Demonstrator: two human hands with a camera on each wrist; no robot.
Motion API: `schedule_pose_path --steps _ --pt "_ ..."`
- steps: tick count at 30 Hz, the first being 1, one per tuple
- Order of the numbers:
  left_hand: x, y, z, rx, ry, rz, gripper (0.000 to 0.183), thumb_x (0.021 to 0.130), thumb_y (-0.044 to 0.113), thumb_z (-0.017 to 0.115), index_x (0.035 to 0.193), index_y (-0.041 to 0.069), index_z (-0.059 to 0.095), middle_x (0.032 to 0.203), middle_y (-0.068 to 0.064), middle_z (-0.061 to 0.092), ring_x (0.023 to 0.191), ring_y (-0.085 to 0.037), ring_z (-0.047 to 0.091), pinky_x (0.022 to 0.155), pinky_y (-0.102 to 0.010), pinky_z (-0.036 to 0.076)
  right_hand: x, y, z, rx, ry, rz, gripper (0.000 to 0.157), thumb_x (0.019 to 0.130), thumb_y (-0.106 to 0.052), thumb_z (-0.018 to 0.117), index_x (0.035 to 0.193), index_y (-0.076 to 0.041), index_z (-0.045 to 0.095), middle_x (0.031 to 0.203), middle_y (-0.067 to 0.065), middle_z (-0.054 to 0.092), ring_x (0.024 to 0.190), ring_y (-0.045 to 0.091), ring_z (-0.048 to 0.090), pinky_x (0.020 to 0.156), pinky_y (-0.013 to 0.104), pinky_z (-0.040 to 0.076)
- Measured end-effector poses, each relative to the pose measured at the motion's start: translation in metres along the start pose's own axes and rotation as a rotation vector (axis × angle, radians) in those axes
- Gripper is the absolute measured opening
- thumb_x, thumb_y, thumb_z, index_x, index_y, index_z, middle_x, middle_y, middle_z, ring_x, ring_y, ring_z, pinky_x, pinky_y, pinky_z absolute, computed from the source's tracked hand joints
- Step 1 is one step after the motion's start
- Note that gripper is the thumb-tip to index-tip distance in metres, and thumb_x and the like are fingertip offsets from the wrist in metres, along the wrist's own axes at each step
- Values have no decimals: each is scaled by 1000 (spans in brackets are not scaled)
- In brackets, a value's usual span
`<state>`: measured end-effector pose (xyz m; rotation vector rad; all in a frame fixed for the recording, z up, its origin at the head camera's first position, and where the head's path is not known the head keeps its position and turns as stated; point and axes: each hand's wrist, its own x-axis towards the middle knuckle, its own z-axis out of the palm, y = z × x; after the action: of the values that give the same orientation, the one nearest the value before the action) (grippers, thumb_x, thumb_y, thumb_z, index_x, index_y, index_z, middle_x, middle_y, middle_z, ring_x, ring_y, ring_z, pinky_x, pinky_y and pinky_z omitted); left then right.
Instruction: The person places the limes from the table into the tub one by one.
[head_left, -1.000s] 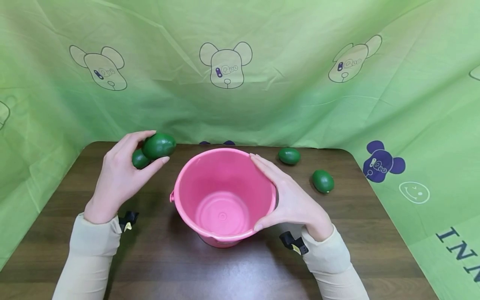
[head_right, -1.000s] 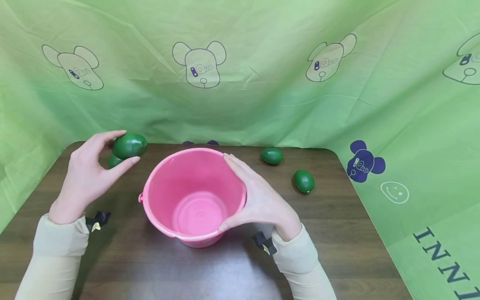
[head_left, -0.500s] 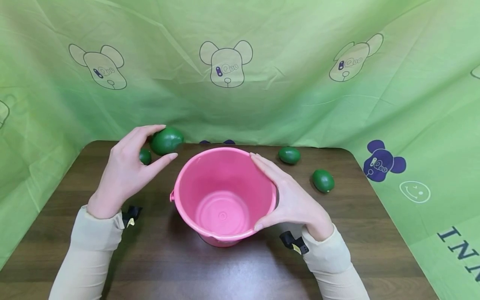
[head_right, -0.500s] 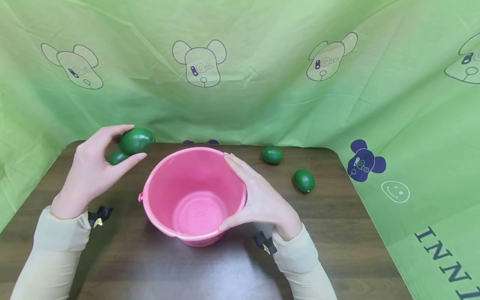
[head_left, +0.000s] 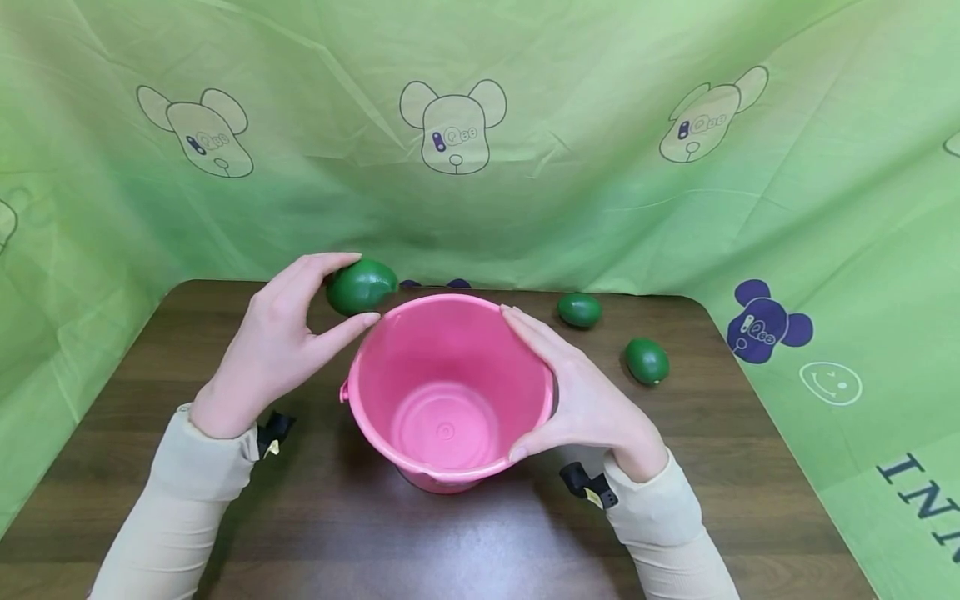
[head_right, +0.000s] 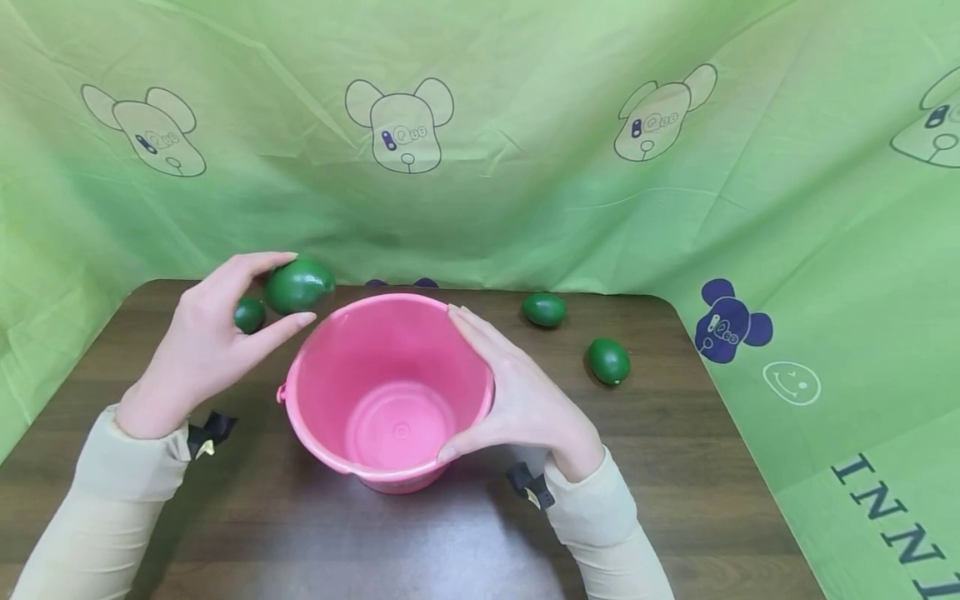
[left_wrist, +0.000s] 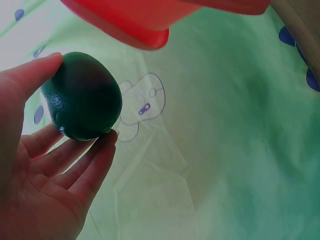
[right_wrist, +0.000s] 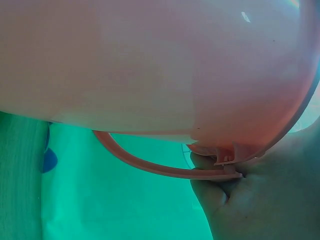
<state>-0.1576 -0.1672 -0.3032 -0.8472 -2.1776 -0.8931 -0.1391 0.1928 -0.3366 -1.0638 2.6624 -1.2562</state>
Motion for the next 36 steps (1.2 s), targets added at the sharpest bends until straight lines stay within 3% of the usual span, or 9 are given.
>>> schedule_pose_path --steps 29,36 --pt "3 27 9 -68 -114 64 68 79 16 90 139 6 59 132 -6 63 119 -22 59 102 -38 47 1 -1 -2 18 0 -1 142 46 -36 105 163 -24 27 166 -9 23 148 14 27 112 48 35" --pt "-1 29 14 -82 -131 85 65 82 22 88 138 5 59 132 -6 63 106 -19 59 87 -32 49 1 -1 0 28 -5 -4 142 46 -33 105 163 -24 26 166 -8 24 148 15 27 113 47 35"
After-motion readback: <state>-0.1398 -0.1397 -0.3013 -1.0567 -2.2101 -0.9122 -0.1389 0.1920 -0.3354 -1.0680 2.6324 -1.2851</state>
